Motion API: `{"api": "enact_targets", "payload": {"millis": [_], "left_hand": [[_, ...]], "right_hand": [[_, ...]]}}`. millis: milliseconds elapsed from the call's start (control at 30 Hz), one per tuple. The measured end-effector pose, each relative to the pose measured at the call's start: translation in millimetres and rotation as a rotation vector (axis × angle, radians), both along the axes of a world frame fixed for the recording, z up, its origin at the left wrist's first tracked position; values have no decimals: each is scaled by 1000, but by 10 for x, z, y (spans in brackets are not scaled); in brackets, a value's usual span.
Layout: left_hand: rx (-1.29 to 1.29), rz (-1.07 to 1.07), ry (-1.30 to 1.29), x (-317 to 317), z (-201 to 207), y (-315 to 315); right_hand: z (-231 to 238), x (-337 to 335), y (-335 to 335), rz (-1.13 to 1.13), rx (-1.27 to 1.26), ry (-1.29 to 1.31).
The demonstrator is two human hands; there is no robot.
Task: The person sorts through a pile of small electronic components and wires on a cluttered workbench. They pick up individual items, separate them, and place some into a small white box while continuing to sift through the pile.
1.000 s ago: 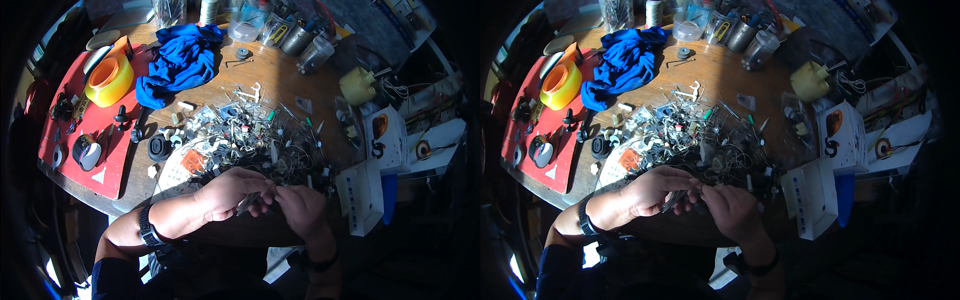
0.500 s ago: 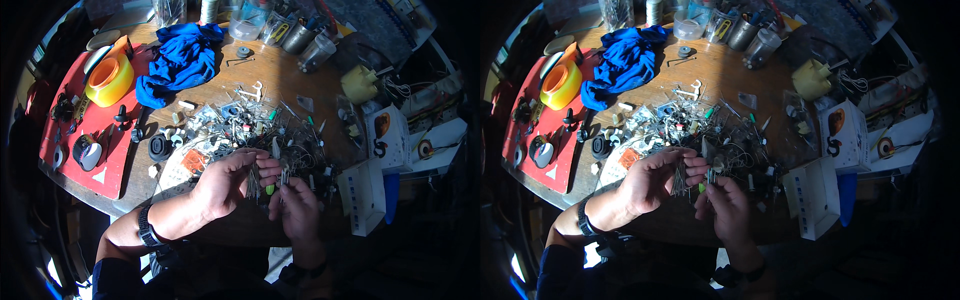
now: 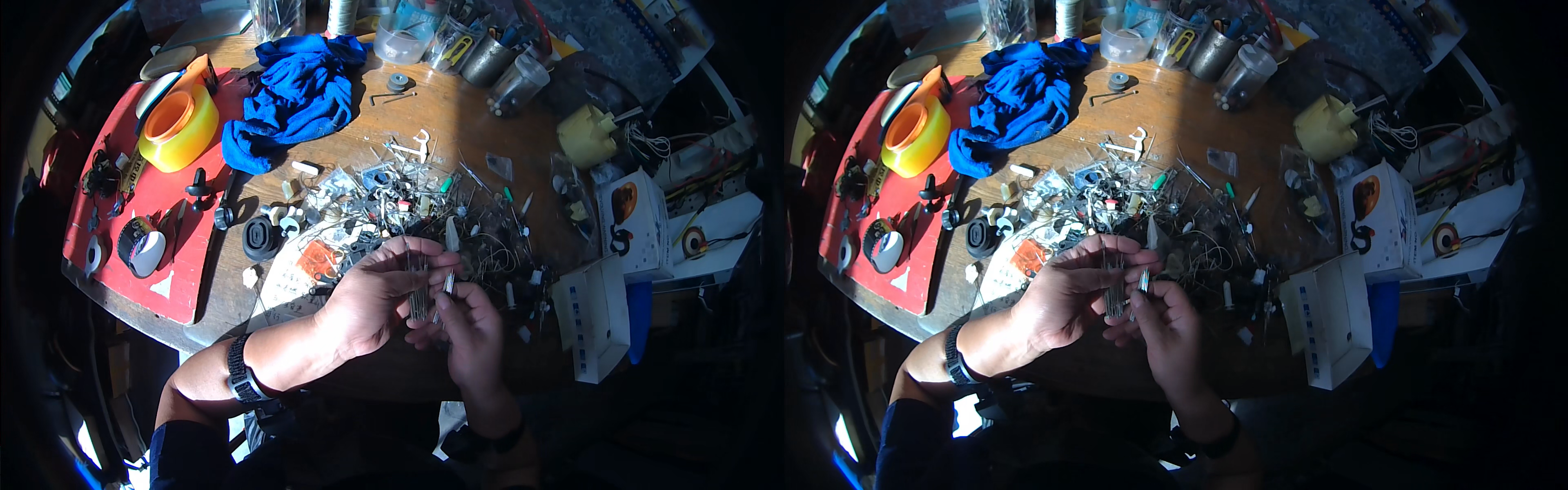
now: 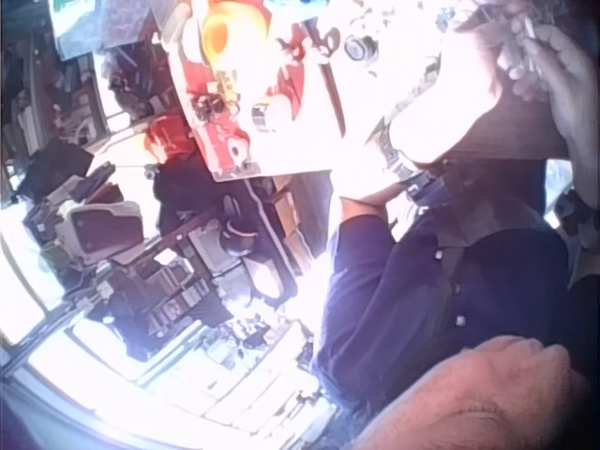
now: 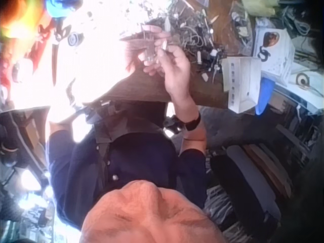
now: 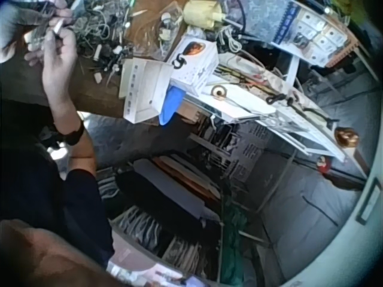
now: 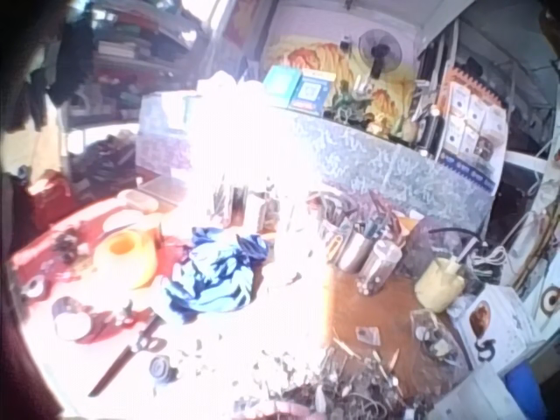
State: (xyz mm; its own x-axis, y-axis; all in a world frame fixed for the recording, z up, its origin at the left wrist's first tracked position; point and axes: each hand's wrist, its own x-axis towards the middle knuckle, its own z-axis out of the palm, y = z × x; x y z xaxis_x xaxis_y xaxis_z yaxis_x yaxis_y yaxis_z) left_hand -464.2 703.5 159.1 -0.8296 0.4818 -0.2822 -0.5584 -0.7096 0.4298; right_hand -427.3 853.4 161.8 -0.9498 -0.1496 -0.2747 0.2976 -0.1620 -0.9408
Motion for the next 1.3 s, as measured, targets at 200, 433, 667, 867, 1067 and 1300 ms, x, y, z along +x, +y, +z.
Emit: {"api": "enact_targets", "payload": {"millis": [200,433,667,867,1067,1300], "left_hand": [[24,-4,39,14,-11,13],[-31,9,50,23,29,28],[-33,-15,66,24,2,23],[-32,-26,116,36,12,34],[-10,-31,142,42,8,54],[-62,-41,193,51,-5,60]], "right_hand": [[-18,16,20,-19,-71,2],[-7,27,17,-38,-100,2],[-21,32,-27,-113,-71,-4],[-16,25,21,-100,-122,-63],[11,24,39,-56,-116,-46],[37,4,26,-52,-57,-62]]}}
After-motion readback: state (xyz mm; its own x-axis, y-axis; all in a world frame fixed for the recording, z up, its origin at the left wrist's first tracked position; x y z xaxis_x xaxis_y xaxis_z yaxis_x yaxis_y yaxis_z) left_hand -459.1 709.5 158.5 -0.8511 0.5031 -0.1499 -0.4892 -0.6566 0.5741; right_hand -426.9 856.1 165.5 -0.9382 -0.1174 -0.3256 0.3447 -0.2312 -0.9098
